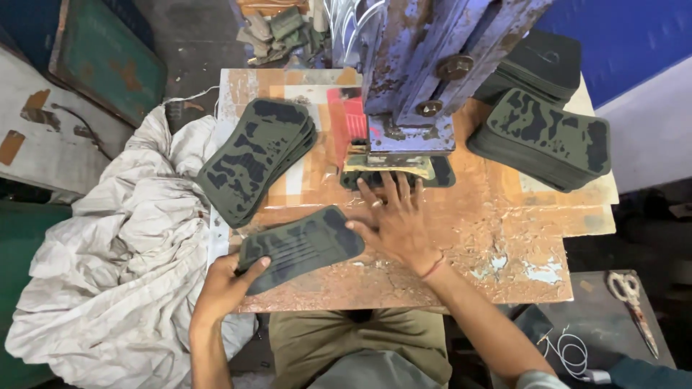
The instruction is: Operate a manual press machine to process pre-cut material pieces.
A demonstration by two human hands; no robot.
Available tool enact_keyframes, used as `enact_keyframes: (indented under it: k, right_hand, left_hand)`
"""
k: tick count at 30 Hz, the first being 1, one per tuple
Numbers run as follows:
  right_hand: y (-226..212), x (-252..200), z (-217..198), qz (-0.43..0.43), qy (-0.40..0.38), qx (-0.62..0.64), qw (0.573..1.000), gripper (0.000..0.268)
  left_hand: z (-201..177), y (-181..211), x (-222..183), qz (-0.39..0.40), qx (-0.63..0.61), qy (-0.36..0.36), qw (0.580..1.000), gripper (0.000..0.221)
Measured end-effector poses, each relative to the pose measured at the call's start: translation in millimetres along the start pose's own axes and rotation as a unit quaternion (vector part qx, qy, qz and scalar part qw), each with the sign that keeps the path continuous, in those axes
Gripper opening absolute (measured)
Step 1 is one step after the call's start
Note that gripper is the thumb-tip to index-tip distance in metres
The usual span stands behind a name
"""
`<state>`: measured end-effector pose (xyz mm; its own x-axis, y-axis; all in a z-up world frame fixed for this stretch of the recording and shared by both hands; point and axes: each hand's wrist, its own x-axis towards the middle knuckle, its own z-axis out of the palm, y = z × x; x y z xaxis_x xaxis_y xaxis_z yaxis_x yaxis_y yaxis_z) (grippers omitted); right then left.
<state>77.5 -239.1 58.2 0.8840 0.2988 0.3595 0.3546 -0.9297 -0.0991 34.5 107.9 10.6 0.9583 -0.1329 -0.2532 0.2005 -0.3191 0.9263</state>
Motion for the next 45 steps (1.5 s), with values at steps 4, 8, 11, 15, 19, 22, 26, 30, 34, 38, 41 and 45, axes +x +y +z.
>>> enact_keyframes:
  k: [4,8,11,15,19,22,26,30,34,38,41,45]
  right_hand:
    - [-15,9,0,0.019,-0.004,0.032,0.999,0.075]
    - [-11,-1,-4,0.023,-0.001,0.042,0.999,0.071]
    - [-5,-25,-17,-0.032,0.016,0.072,0.997,0.069]
    - [-10,-73,-32,-0.028,-0.007,0.131,0.991,0.065]
    - [-3,-100,-25,-0.002,0.001,0.156,0.988,0.06]
    - [-1,-103,-17,-0.004,0.002,0.14,0.99,0.058]
    - [7,-108,-8,-0.01,0.025,0.125,0.992,0.057]
    - [81,-119,18,0.149,0.012,0.261,0.954,0.053]
    - [168,-37,-110,0.064,0.184,-0.1,0.976,0.079]
    - [236,-37,-100,0.157,0.075,-0.21,0.962,0.095]
    - [222,-46,-98,0.115,0.043,-0.145,0.982,0.052]
    - [218,-73,-93,0.218,0.094,-0.051,0.97,0.024]
  left_hand:
    - [1,9,2,-0.056,-0.013,-0.011,0.998,0.024]
    - [1,3,1,-0.019,-0.021,-0.016,0.999,0.023]
    - [8,-6,-4,0.025,-0.024,0.013,0.999,0.024]
    - [11,23,-5,0.04,-0.035,0.124,0.991,0.028]
    - [-8,80,40,0.182,-0.093,0.261,0.943,0.032]
    - [-13,95,90,0.292,0.007,0.302,0.907,0.052]
    - [-8,130,91,0.013,0.144,0.271,0.952,0.068]
    - [-10,121,115,0.219,0.356,0.276,0.865,0.103]
    - [-6,104,129,0.115,0.429,0.148,0.884,0.121]
    - [-8,99,130,0.112,0.42,0.153,0.887,0.124]
    - [-9,99,130,0.11,0.412,0.155,0.891,0.125]
    - [-9,95,133,0.115,0.426,0.152,0.884,0.125]
